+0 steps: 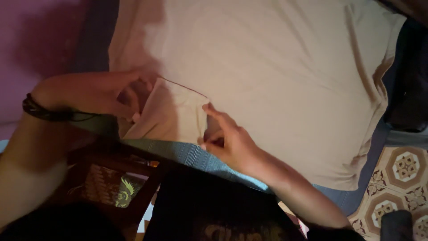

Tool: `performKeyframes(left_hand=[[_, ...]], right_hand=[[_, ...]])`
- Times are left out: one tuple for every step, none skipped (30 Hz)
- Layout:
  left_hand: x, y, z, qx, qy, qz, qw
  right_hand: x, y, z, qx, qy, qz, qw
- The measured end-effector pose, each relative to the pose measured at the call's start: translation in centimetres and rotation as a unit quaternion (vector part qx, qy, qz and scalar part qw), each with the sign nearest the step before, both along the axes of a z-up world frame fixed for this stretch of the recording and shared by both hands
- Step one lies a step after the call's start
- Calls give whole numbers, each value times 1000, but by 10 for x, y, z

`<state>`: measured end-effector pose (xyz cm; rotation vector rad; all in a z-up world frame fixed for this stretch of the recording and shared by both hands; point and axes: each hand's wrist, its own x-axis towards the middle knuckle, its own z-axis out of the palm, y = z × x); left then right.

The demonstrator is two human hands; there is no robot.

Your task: Folding a t-shirt on a table and placing it on a stack of clothes.

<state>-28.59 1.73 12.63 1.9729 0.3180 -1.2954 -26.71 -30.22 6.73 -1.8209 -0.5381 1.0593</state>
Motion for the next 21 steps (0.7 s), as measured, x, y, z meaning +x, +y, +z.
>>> performKeyframes(left_hand=[[2, -2, 0, -21, 17, 7, 1000], [3, -5, 1, -42, 34, 14, 998], [0, -3, -11, -41, 34, 13, 998], [-3, -1, -23, -57, 36, 15, 998], [-6, 2, -36, -73, 36, 18, 996], [-4, 0, -39, -72, 36, 17, 997], [-3, -2, -42, -85, 25, -33, 996], [-3, -3, -45, -97, 15, -83, 992], [-5, 2, -54, -96, 14, -82, 992], [-7, 6, -63, -74, -7, -107, 991], [-10, 10, -72, -52, -28, -132, 990], [-11, 7, -67, -52, -28, -131, 990], [-10, 3, -61, -27, 10, -92, 995], [-9, -1, -56, -2, 48, -52, 998], [-8, -2, -52, -1, 47, -51, 998], [-7, -3, -47, 34, -1, -138, 990], [-6, -5, -43, 69, -49, -225, 971], [-6, -9, -41, 69, -49, -225, 971], [-5, -13, -38, 97, -26, -190, 977], [-5, -17, -35, 125, -4, -154, 980], [-6, -17, -37, 125, -4, -153, 980]], right_hand=[[-3, -3, 0, 10, -12, 8, 1000], [-6, -7, 0, 19, -24, 16, 999], [-8, -8, 6, 20, -23, 15, 999], [-10, -10, 11, 44, -46, 39, 997], [-11, -12, 16, 69, -69, 64, 993], [-17, -16, 4, 69, -70, 62, 993], [-23, -20, -7, 88, -130, 54, 986], [-29, -24, -19, 106, -190, 47, 975], [-30, -26, -21, 107, -190, 47, 975], [-30, -27, -22, 131, -218, 47, 966], [-31, -29, -24, 155, -245, 46, 956], [-32, -29, -20, 156, -245, 47, 956], [-33, -28, -16, 162, -240, 40, 956], [-33, -28, -13, 169, -235, 34, 957], [-33, -26, -14, 170, -236, 34, 956], [-34, -24, -14, 123, -239, 13, 963], [-36, -23, -15, 75, -240, -8, 968], [-37, -20, -14, 75, -240, -8, 968], [-37, -16, -14, 83, -286, -6, 955], [-38, -12, -13, 91, -332, -3, 939], [-41, -13, -19, 91, -332, -2, 939]])
